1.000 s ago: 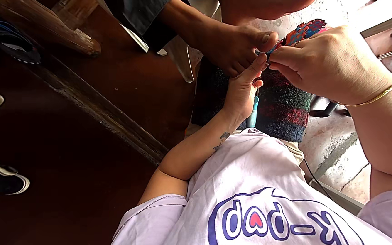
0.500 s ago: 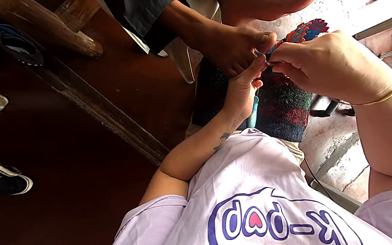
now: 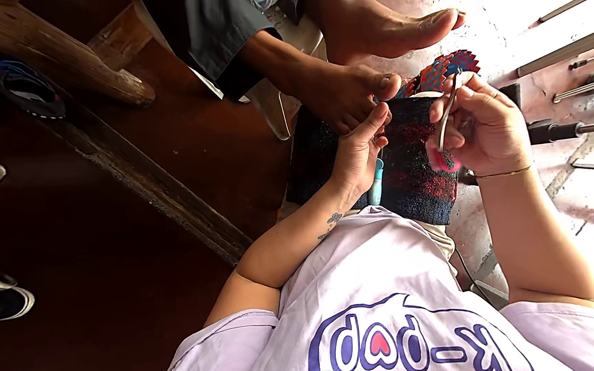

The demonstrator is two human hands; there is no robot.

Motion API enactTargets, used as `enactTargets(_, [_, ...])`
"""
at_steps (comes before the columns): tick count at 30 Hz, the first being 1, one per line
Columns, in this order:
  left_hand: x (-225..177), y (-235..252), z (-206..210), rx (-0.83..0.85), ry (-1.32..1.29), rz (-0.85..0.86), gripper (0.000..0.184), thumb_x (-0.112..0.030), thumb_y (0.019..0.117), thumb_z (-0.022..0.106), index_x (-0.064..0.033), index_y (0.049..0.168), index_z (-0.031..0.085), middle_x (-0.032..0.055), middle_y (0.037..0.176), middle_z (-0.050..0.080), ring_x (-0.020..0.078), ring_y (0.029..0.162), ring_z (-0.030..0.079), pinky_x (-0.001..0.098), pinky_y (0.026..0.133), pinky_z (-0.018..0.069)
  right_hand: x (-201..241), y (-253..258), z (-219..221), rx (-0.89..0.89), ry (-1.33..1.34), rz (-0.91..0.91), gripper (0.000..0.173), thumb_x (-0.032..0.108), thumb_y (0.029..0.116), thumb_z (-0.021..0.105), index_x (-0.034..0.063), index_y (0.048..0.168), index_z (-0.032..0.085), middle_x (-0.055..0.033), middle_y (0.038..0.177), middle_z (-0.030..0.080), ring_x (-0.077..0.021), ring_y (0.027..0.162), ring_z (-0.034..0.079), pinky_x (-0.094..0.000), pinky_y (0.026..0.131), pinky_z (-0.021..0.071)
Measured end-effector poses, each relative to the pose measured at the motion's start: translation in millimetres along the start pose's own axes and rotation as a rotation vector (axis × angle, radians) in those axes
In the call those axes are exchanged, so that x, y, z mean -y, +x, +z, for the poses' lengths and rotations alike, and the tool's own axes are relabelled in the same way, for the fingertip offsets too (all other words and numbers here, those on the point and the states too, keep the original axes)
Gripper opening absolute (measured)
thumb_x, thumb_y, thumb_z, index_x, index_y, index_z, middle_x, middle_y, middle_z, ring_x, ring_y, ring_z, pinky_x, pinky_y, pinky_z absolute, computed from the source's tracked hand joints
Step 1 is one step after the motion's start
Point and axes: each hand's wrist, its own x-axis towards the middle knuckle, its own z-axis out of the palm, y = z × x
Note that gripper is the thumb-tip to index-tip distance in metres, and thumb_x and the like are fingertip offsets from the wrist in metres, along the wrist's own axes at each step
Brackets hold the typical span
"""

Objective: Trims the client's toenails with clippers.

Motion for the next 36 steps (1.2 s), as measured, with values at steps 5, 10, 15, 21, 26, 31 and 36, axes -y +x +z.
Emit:
enactTargets(5, [0.2, -0.4, 0.7, 0.001, 0.022, 0.018, 0.013, -0.011, 0.1017, 0.059, -0.0169, 0.092, 0.065, -0.0046, 0.086, 0.061, 0.0072, 0.083, 0.059, 0.0235, 0.079, 0.0506, 12.9, 3.0, 10.2, 0.113, -0.203, -0.011, 0.018, 0.009, 0.1063, 0.048, 0.0111, 0.118, 0.062, 0.0005, 0.077, 0.07, -0.004, 0.053, 0.061, -0.018, 0.05, 0.0547])
enactTargets(10, [-0.3, -1.1, 2.7, -0.043, 0.024, 0.006, 0.011, -0.01, 0.1005, 0.061, -0.0168, 0.093, 0.065, -0.0046, 0.089, 0.062, 0.0078, 0.087, 0.06, 0.0259, 0.083, 0.0509, 20.8, 7.6, 18.3, 0.101, -0.073, 0.167, 0.02, 0.009, 0.1071, 0.037, 0.0117, 0.108, 0.057, 0.0009, 0.076, 0.065, -0.0039, 0.045, 0.055, -0.021, 0.046, 0.0565])
enactTargets(15, [-1.7, -1.5, 3.0, -0.026, 0.031, 0.007, 0.012, -0.011, 0.1015, 0.059, -0.0175, 0.094, 0.064, -0.005, 0.088, 0.062, 0.0073, 0.089, 0.06, 0.0258, 0.084, 0.0503, 21.6, 5.6, 27.2, 0.143, -1.074, -0.195, 0.02, 0.014, 0.1002, 0.062, 0.0074, 0.115, 0.072, 0.0028, 0.093, 0.072, 0.0031, 0.07, 0.062, -0.013, 0.061, 0.0518])
enactTargets(21, [-2.4, -2.2, 5.1, -0.068, 0.04, 0.003, 0.006, -0.01, 0.1004, 0.061, -0.0139, 0.097, 0.065, -0.0029, 0.094, 0.063, 0.0085, 0.091, 0.061, 0.0259, 0.082, 0.0522, 18.5, 12.0, 30.5, 0.182, -1.477, -0.503, 0.024, 0.021, 0.1031, 0.059, 0.0092, 0.107, 0.079, -0.0129, 0.089, 0.076, -0.0226, 0.076, 0.071, -0.0404, 0.067, 0.0529])
enactTargets(26, [-2.7, -1.9, 5.6, -0.081, 0.034, -0.009, 0.004, -0.011, 0.1004, 0.062, -0.0137, 0.099, 0.064, -0.0026, 0.093, 0.063, 0.0081, 0.089, 0.061, 0.0254, 0.081, 0.0521, 23.7, 15.5, 34.9, 0.221, -1.545, -0.488, 0.026, 0.019, 0.103, 0.055, 0.01, 0.106, 0.08, -0.0136, 0.09, 0.076, -0.0269, 0.078, 0.072, -0.0449, 0.066, 0.0535])
enactTargets(31, [-2.6, -1.8, 5.2, -0.079, 0.029, -0.013, 0.004, -0.012, 0.1001, 0.062, -0.0144, 0.098, 0.064, -0.0019, 0.092, 0.062, 0.0083, 0.086, 0.061, 0.0243, 0.078, 0.0517, 30.9, 19.1, 41.0, 0.273, -1.655, -0.51, 0.027, 0.017, 0.1021, 0.053, 0.009, 0.104, 0.079, -0.0156, 0.077, 0.071, -0.0328, 0.068, 0.069, -0.0499, 0.057, 0.0476])
enactTargets(36, [-2.2, -1.7, 4.8, -0.071, 0.048, -0.008, 0.003, -0.013, 0.1006, 0.062, -0.0154, 0.1, 0.063, -0.0029, 0.093, 0.062, 0.0091, 0.092, 0.061, 0.0281, 0.084, 0.0508, 34.7, 22.7, 45.3, 0.326, -1.743, -0.563, 0.027, 0.015, 0.1025, 0.052, 0.0061, 0.102, 0.078, -0.0175, 0.072, 0.068, -0.0371, 0.065, 0.067, -0.0518, 0.055, 0.0444])
